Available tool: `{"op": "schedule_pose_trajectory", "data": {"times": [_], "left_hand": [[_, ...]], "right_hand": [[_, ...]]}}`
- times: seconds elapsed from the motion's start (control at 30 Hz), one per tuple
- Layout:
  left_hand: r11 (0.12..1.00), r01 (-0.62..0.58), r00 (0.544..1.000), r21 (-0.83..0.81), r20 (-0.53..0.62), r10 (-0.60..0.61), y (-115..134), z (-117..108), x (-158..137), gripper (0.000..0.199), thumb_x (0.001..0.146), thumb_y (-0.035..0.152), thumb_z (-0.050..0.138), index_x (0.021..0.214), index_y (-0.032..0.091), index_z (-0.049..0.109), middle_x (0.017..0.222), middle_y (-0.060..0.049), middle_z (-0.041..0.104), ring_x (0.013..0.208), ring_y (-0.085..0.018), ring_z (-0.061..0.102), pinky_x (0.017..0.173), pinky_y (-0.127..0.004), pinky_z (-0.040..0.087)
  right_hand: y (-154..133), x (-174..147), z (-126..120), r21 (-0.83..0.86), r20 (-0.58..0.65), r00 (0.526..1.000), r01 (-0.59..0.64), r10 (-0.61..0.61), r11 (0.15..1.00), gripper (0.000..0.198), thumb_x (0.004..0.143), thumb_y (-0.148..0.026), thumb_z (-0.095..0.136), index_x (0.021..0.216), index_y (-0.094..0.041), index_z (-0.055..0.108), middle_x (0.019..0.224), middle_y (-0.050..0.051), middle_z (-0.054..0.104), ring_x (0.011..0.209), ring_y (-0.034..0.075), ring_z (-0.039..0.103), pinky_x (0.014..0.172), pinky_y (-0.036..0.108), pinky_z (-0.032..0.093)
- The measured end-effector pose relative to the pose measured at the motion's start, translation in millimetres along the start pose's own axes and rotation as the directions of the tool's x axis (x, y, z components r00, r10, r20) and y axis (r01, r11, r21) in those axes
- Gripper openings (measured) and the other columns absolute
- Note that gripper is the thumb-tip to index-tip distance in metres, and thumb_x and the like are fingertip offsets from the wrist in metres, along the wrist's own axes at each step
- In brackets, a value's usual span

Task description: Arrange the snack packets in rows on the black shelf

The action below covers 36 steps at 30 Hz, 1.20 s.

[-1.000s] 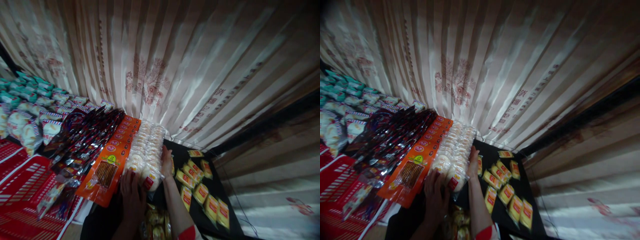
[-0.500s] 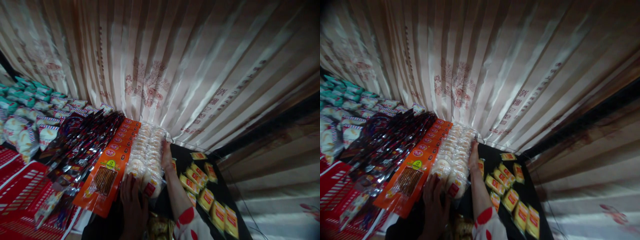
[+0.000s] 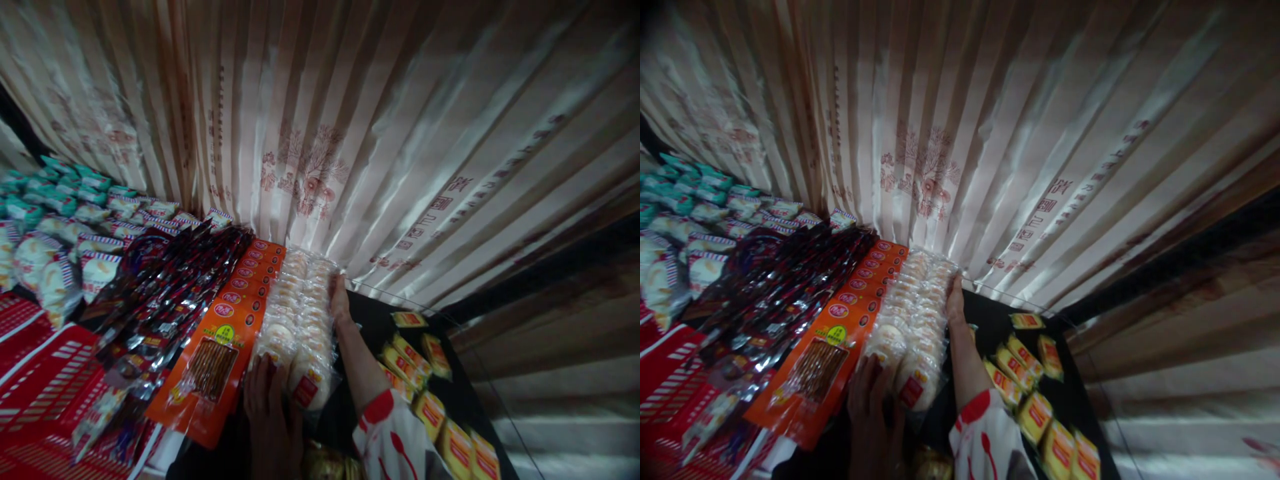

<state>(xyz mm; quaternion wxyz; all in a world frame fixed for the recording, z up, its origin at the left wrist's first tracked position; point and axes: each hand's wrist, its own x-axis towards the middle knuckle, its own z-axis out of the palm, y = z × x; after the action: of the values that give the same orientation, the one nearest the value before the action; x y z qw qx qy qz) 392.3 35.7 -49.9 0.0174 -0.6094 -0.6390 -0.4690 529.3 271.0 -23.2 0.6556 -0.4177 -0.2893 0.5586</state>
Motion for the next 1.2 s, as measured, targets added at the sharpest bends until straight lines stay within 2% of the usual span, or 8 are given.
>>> {"op": "schedule_pose_trajectory", "data": {"times": [0.23,0.37,0.47,0.57,0.77,0.9,1.03,1.2], "left_hand": [[1.000,0.012,1.000,0.005,0.023,-0.012,-2,1,-3,0.053,0.082,0.015,0.048,0.133,0.021,0.035,0.139,-0.013,0.037,0.133,-0.029,0.027,0.104,-0.052,0.029],[0.999,0.031,0.999,0.006,0.032,-0.032,-1,0,-2,0.049,0.082,0.013,0.048,0.129,0.019,0.039,0.138,-0.014,0.036,0.133,-0.030,0.027,0.103,-0.055,0.031],[1.000,0.028,0.998,0.001,0.051,-0.029,0,-3,-1,0.046,0.081,0.013,0.050,0.126,0.017,0.042,0.138,-0.016,0.034,0.133,-0.031,0.025,0.103,-0.054,0.031],[1.000,0.008,0.998,0.001,0.056,-0.008,1,-6,-1,0.044,0.081,0.013,0.051,0.124,0.014,0.044,0.134,-0.017,0.038,0.133,-0.031,0.026,0.105,-0.055,0.027],[0.999,-0.036,0.998,-0.003,0.043,0.036,0,-9,-4,0.050,0.080,0.015,0.051,0.128,0.009,0.038,0.132,-0.020,0.041,0.133,-0.030,0.027,0.107,-0.054,0.025],[0.999,-0.037,0.997,0.011,0.067,0.036,-1,-10,-6,0.052,0.081,0.020,0.052,0.130,0.009,0.037,0.138,-0.022,0.035,0.136,-0.033,0.021,0.107,-0.055,0.024],[0.999,-0.033,0.996,0.037,0.087,0.030,-2,-9,-6,0.055,0.083,0.025,0.051,0.133,0.010,0.034,0.143,-0.023,0.029,0.136,-0.034,0.020,0.105,-0.055,0.026],[0.999,-0.040,0.997,0.025,0.064,0.039,-4,-9,-4,0.054,0.084,0.025,0.050,0.133,0.011,0.033,0.142,-0.023,0.030,0.136,-0.034,0.021,0.105,-0.055,0.028]], "right_hand": [[-3,-8,1,-0.011,-0.018,0.999,-0.043,0.043,0.999,0.048,0.078,-0.063,0.045,0.093,-0.022,0.064,0.088,0.001,0.072,0.100,0.021,0.062,0.090,0.038,0.049],[-11,-13,8,-0.052,0.007,0.998,-0.059,0.059,0.997,0.052,0.081,-0.063,0.039,0.096,-0.020,0.064,0.101,0.004,0.070,0.111,0.022,0.057,0.097,0.040,0.044],[-23,-27,8,-0.048,-0.137,0.990,0.028,-0.035,0.998,0.048,0.087,-0.057,0.032,0.103,-0.022,0.061,0.120,0.003,0.061,0.123,0.016,0.046,0.107,0.038,0.032],[-31,-58,1,-0.038,-0.228,0.968,0.095,-0.101,0.995,0.048,0.088,-0.056,0.028,0.108,-0.024,0.058,0.134,0.002,0.051,0.128,0.013,0.040,0.111,0.036,0.025],[-27,-146,-22,0.020,-0.200,0.972,0.132,-0.125,0.991,0.050,0.085,-0.060,0.033,0.111,-0.024,0.058,0.134,0.003,0.050,0.127,0.014,0.041,0.111,0.038,0.023],[-15,-180,-26,-0.028,-0.175,0.977,0.116,-0.119,0.993,0.052,0.087,-0.057,0.033,0.123,-0.025,0.051,0.140,0.003,0.044,0.130,0.013,0.037,0.112,0.038,0.020],[4,-178,-18,-0.087,-0.205,0.977,0.036,-0.054,0.996,0.057,0.086,-0.059,0.032,0.133,-0.026,0.042,0.145,0.000,0.035,0.134,0.012,0.030,0.113,0.034,0.019],[23,-162,-8,-0.107,-0.156,0.988,-0.032,0.015,0.994,0.065,0.084,-0.062,0.035,0.138,-0.026,0.034,0.145,0.000,0.035,0.131,0.015,0.035,0.109,0.035,0.029]]}}
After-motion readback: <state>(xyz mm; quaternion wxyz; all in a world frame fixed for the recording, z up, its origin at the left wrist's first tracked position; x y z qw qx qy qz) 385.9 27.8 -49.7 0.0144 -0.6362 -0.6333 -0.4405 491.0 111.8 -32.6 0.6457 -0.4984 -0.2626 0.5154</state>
